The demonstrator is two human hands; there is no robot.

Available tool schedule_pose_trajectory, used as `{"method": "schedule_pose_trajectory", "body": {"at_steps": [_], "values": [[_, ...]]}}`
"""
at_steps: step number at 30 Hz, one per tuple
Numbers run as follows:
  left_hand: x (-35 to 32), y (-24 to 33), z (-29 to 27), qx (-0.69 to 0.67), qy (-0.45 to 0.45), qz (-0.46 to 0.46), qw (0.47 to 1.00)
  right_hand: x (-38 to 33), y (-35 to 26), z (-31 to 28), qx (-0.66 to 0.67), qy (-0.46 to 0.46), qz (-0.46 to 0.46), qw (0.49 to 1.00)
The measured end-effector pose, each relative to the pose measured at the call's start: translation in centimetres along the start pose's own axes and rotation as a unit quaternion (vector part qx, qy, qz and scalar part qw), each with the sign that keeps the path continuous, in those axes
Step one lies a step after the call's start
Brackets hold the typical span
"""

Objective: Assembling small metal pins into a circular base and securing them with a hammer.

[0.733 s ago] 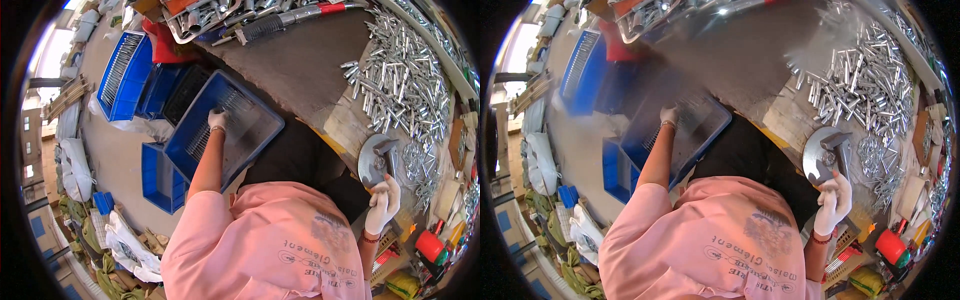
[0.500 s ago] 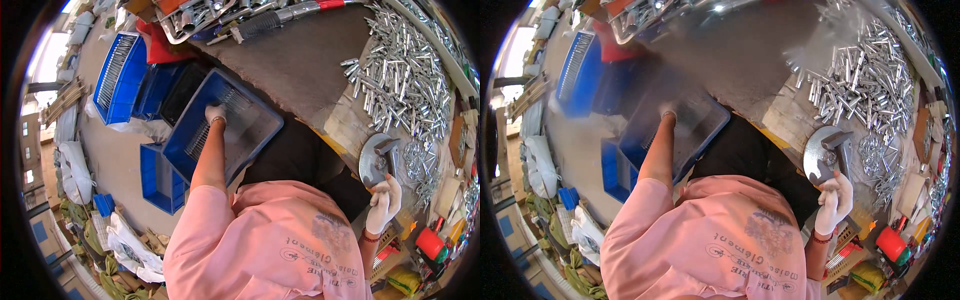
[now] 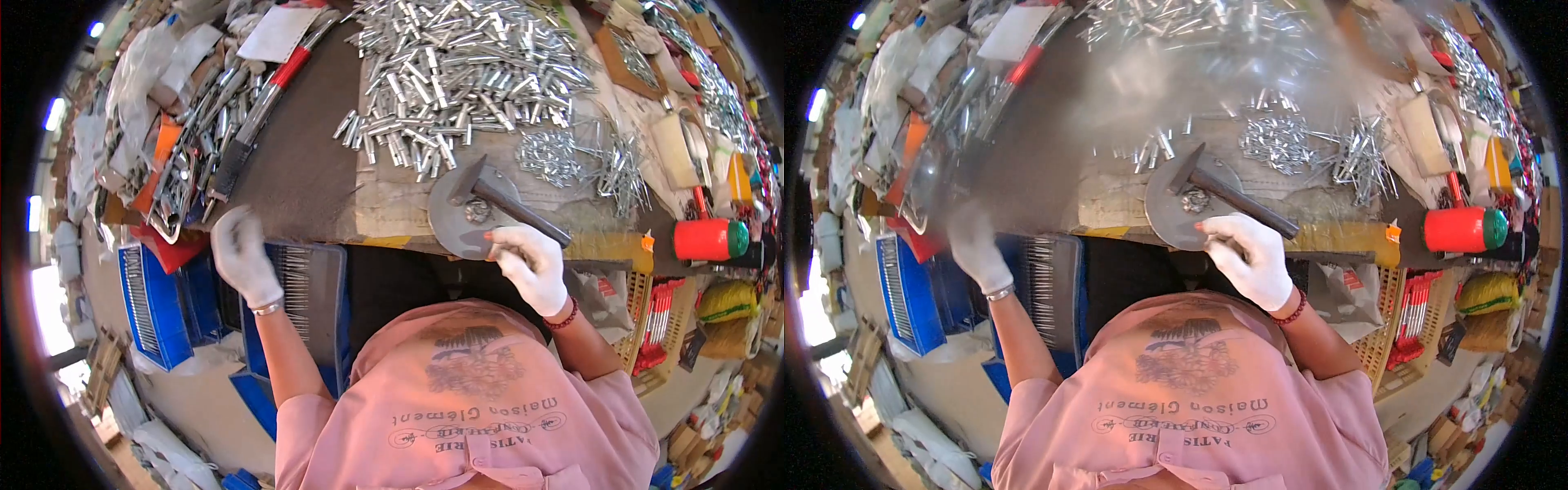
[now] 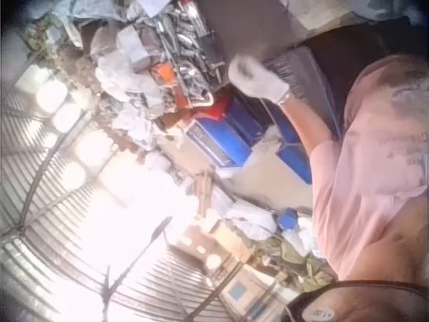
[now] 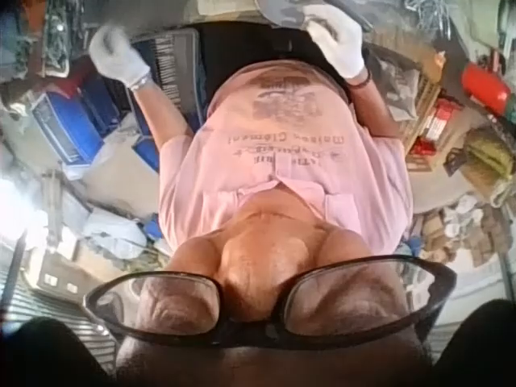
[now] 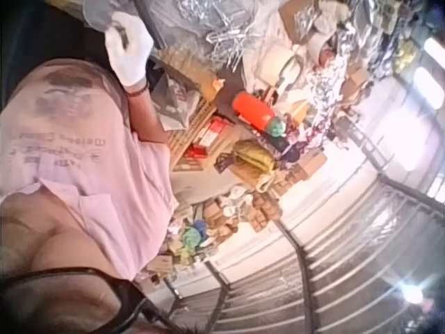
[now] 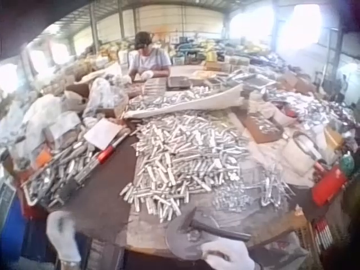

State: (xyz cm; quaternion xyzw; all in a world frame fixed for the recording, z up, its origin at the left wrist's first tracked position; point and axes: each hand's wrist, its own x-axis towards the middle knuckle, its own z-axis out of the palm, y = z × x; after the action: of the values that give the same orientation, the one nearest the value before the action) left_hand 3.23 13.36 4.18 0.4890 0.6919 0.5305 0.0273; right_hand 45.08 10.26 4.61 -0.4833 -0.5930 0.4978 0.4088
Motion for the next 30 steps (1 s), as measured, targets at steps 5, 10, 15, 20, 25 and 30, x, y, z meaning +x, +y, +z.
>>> {"method": "schedule_pose_trajectory", "body": {"at_steps": [5, 10, 15, 20, 25, 30], "values": [[-2.1, 13.7, 10.9, 0.028, -0.325, 0.124, 0.937, -0.3, -0.7, -1.1, -0.043, -0.005, -0.043, 0.998], [-3.2, 13.2, 14.6, 0.116, -0.338, 0.101, 0.928, -2.3, -2.5, -3.3, -0.059, 0.027, -0.015, 0.998], [-2.2, 12.2, 12.8, 0.088, -0.338, 0.061, 0.935, -1.2, -1.6, -9.4, -0.356, 0.203, -0.079, 0.909], [-2.1, 11.0, 10.4, -0.070, -0.384, -0.055, 0.919, 2.3, 0.4, -13.5, -0.547, 0.151, -0.135, 0.812], [-3.6, 12.0, 8.1, -0.187, -0.502, -0.129, 0.834, 5.0, 0.7, -15.0, -0.614, 0.015, -0.230, 0.755], [-5.1, 13.7, 9.2, -0.086, -0.548, 0.018, 0.832, 6.5, 0.3, -15.1, -0.659, -0.070, -0.200, 0.721]]}}
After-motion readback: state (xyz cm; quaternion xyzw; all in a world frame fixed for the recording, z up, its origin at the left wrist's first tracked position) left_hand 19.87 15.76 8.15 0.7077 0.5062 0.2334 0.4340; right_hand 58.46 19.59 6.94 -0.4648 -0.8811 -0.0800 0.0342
